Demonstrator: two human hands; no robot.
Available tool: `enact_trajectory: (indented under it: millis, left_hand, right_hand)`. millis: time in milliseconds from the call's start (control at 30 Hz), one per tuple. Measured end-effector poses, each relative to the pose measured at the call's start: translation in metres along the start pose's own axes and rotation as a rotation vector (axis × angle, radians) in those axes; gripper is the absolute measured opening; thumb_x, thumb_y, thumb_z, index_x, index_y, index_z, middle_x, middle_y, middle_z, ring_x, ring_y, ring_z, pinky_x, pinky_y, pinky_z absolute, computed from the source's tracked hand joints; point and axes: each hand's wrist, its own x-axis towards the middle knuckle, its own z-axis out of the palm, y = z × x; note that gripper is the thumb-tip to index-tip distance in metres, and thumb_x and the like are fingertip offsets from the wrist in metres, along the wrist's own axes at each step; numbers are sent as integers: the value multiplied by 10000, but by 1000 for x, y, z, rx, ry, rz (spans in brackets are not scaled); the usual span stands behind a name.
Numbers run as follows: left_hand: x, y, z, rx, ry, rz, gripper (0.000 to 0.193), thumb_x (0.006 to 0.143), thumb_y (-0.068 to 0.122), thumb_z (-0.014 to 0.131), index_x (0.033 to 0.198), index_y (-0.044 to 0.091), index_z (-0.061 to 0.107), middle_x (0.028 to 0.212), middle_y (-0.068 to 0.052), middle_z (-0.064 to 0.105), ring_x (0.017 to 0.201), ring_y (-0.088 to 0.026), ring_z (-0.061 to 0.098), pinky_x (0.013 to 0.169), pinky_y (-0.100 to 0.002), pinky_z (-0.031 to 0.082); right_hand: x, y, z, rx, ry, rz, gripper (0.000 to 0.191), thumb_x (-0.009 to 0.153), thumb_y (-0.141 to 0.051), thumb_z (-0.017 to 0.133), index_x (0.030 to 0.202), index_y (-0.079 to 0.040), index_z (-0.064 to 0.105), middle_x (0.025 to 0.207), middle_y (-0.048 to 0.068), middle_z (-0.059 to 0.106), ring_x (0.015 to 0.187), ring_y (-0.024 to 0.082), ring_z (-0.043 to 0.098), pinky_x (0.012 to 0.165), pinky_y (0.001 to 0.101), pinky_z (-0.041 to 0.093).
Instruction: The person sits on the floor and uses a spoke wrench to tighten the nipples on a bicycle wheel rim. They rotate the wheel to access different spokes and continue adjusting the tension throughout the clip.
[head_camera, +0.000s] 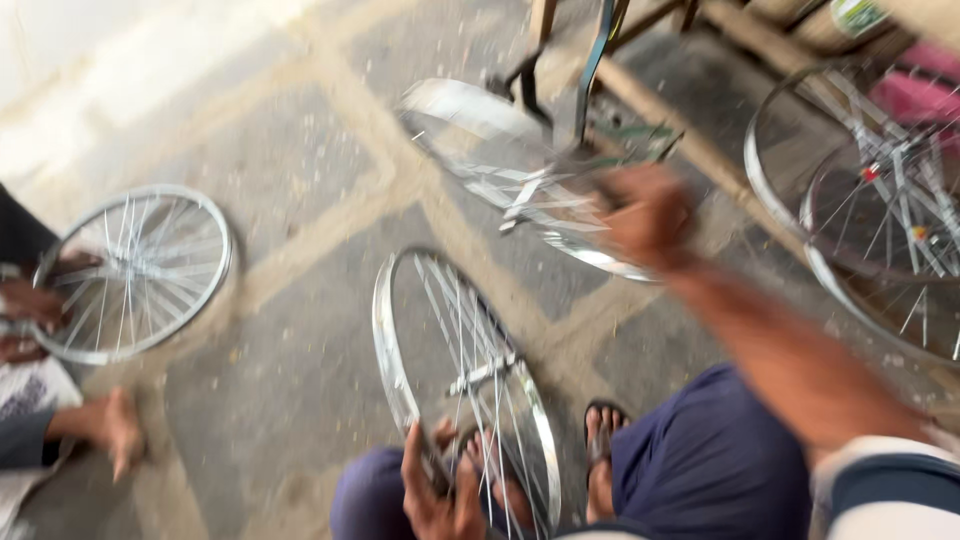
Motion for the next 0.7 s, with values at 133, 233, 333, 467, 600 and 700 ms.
enact_trajectory:
  millis: [133,233,333,467,600,700]
  left_hand:
    - [23,-28,-4,9,-44,223,753,880,18,639,1549,-28,299,1189,-240,683,1204,-355,678,1049,-454,531]
    - [36,-45,-4,33,-47,177,745,878,18,643,1544,-26,313,1189,-241,690,1191,-350,687,1038,-451,539]
    - [47,-50,-1,59,-72,113,737,876,17,648,1538,-24,327,1190,-242,697,1177,-345,696,1027,-449,548]
    - [62,-35,9,73,-98,51,727,873,16,653,1531,-22,347,1190,-243,706,1159,-338,709,1012,-445,559]
    - [67,14,16,85,-120,34,716,870,15,659,1523,-19,366,1190,-245,716,1142,-331,721,997,-442,569]
    - [64,1,12,87,-125,39,709,869,15,663,1517,-17,380,1190,-245,723,1128,-326,730,986,-439,578]
  right_hand:
    - [25,-33,110,-44,50,-199,195,677,-155,823,858,-122,757,752,71,678,716,280,636,635,464,514]
    - [34,-56,156,-53,-78,-274,196,748,-230,803,890,-107,748,795,78,687,774,270,627,672,441,516]
    - [41,-74,186,-106,-224,-336,91,932,-182,737,851,-142,731,790,55,686,835,245,629,710,419,517]
    - [47,-85,215,-262,-352,-374,105,818,-138,637,762,-151,725,794,52,714,931,252,653,744,394,528]
    - [38,-79,231,-354,-567,-240,148,849,-140,630,758,-164,744,757,54,733,881,241,657,740,423,532]
    - [15,-68,229,-370,-695,-133,170,875,-142,632,755,-172,749,800,64,747,861,243,664,718,424,541]
